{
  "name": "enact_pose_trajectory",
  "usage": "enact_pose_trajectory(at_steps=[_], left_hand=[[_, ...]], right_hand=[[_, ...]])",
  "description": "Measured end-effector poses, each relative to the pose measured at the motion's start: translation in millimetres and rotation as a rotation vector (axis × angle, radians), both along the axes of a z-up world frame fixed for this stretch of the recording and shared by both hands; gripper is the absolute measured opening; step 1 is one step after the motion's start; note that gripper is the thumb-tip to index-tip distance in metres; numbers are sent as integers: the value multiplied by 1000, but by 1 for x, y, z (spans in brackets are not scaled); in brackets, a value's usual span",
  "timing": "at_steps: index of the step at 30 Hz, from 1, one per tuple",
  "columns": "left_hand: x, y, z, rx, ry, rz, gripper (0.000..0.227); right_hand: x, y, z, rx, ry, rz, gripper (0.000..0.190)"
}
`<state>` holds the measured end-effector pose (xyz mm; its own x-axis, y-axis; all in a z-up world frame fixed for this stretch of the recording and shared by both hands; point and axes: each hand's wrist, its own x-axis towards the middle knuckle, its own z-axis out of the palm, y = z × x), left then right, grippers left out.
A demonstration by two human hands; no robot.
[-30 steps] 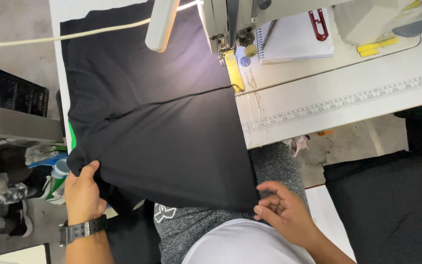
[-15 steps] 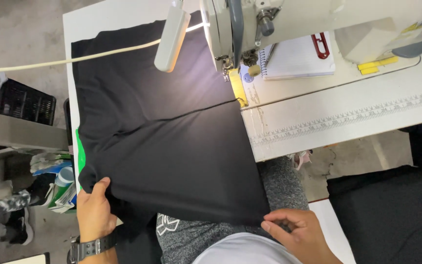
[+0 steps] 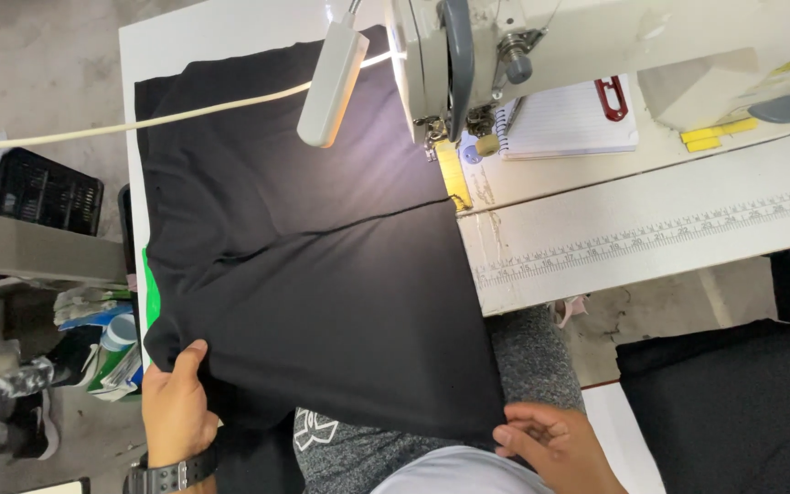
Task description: Adjusting sewing machine settings and sewing black fabric pieces together.
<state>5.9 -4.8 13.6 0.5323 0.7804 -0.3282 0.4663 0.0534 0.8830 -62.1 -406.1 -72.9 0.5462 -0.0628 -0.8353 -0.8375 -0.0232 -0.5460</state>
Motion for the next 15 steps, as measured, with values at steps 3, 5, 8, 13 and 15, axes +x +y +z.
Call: enact_pose_trajectory(at_steps=[3, 5, 8, 13, 15], left_hand=[[0, 0, -1, 21, 38, 10, 37], [1, 3, 0, 35, 32, 5, 35], [3, 8, 0, -9, 155, 45, 40], [6, 9, 0, 1, 147, 46, 35], [8, 11, -3, -15, 162, 63, 34]], right_hand=[[5, 1, 8, -47, 32, 35, 39], [6, 2, 9, -87, 80, 59, 41], [8, 1, -2, -85, 60, 120, 44], [-3, -4, -21, -85, 180, -42, 45], [-22, -17, -54, -64, 97, -34, 45]])
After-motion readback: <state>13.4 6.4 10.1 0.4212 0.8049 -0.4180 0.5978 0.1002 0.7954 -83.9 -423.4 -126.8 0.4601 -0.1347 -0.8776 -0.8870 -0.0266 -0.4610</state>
